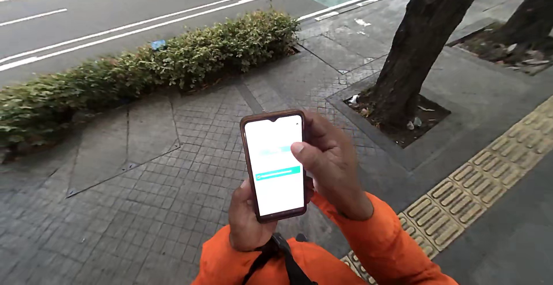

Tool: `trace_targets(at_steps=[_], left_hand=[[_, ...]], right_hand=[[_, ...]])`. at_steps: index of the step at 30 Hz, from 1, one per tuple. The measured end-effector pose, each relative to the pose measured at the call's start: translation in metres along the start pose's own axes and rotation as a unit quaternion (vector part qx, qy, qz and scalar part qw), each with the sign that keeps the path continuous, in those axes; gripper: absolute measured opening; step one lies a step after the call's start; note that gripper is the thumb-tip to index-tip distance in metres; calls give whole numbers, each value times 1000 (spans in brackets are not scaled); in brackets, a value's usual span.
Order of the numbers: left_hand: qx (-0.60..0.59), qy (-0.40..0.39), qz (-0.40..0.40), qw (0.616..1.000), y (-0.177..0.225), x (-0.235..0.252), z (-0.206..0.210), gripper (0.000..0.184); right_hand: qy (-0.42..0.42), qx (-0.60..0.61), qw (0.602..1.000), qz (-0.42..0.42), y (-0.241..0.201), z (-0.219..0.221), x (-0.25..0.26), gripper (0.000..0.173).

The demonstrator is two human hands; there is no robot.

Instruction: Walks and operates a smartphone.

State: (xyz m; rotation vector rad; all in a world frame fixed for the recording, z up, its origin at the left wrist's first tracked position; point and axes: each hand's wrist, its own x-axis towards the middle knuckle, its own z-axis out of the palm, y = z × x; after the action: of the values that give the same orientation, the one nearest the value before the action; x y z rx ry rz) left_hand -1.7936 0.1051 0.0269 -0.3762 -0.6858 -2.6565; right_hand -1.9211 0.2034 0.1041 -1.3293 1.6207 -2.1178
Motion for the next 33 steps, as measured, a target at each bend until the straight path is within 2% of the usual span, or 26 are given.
trace_targets(at_steps=[4, 7, 33], left_hand=[[0, 5, 34, 999, 2, 2, -1, 41], [14, 31, 43, 999, 3, 1, 2, 40], [-12, 8, 58, 998, 6, -10, -7, 40]], right_hand=[[-31, -16, 996, 76, 0, 9, -7, 71], [-32, -16, 996, 86, 4, 16, -8, 81], [-17, -15, 997, 68, 2, 34, -16, 78]])
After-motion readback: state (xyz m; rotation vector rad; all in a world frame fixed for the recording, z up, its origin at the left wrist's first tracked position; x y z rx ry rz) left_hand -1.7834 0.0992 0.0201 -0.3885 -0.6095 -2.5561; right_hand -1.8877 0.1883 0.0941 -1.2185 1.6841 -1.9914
